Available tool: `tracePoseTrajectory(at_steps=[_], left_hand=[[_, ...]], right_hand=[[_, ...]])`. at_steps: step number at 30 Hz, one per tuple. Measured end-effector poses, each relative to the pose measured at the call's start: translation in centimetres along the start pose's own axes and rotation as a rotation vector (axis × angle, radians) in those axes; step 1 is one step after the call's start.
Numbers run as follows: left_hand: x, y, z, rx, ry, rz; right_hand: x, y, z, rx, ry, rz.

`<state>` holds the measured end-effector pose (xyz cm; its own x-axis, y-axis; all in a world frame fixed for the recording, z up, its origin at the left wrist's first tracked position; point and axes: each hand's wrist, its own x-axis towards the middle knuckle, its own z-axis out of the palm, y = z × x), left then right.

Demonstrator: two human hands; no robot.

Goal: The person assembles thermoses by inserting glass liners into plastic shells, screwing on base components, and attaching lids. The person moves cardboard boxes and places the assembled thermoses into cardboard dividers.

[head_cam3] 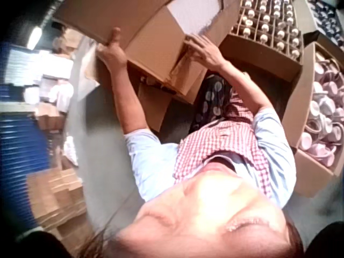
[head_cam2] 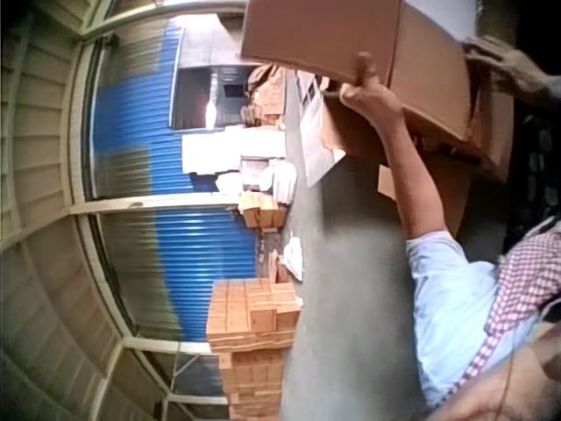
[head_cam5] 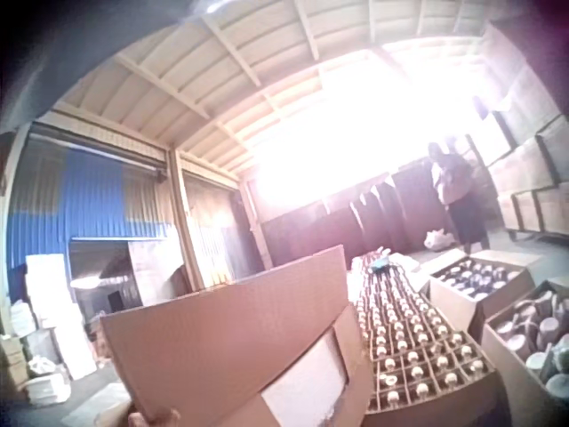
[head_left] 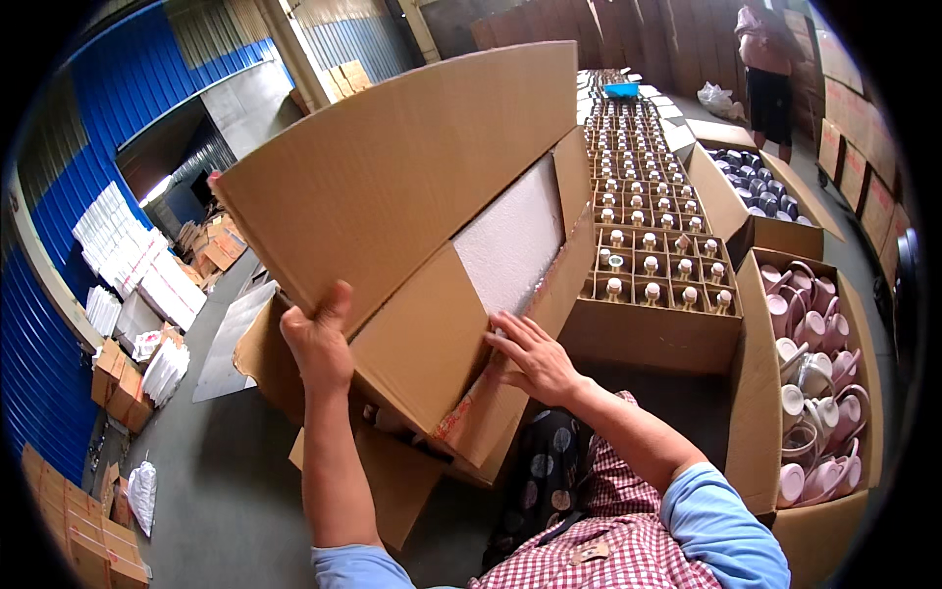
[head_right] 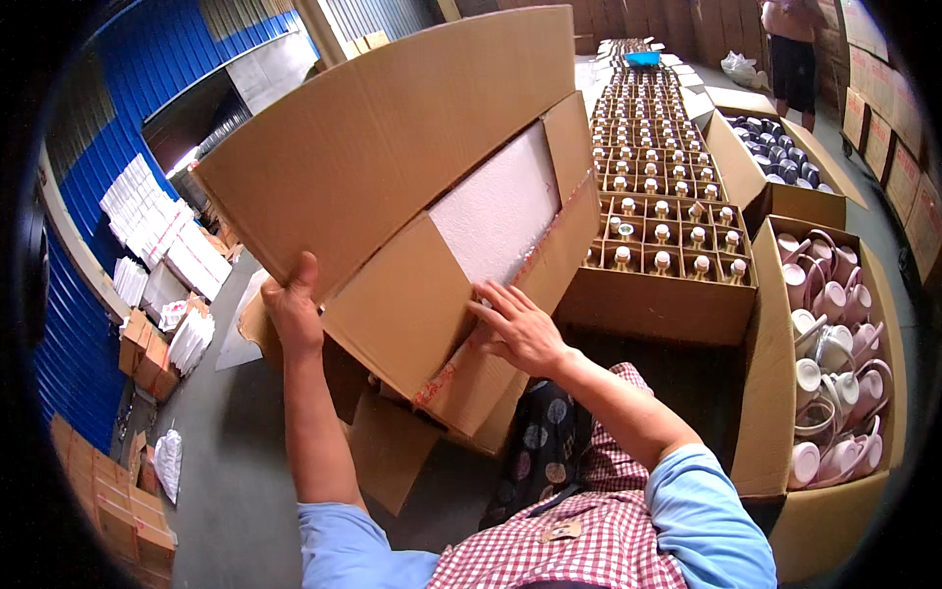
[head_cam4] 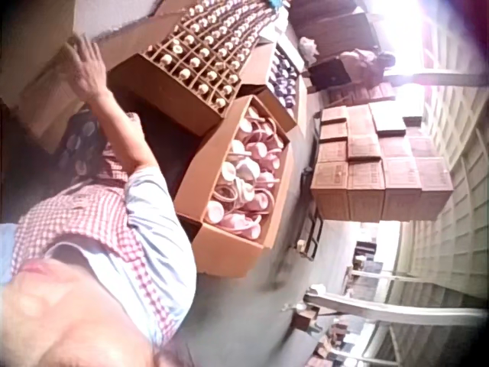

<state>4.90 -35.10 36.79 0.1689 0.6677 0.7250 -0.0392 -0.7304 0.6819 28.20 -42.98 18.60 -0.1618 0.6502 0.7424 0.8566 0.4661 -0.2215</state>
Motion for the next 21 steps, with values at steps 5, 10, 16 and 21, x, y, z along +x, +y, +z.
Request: tracePoseTrajectory(at_steps=[5,10,16,21], left_hand=[[0.9,-1.7,-0.7,0.088,0.125,-0.043],[1.1,-1.0,-0.5,-0.017,0.008,-0.081],[0.3,-1.0,1.5,-0.104,-0.082,-0.230],[2.3,-2.4,-2.3,-0.012,-0.015,-0.065]], right_hand=[[-9.5,-0.1,-5.4,-0.110,-0.264,0.117],[-10.5,-1.5,-4.6,0.345,-0.506,0.797],[-2.2,1.1,1.2,0.926,0.294,0.709],[-1.8,-5.4,-4.1,1.597,-0.357,0.299]])
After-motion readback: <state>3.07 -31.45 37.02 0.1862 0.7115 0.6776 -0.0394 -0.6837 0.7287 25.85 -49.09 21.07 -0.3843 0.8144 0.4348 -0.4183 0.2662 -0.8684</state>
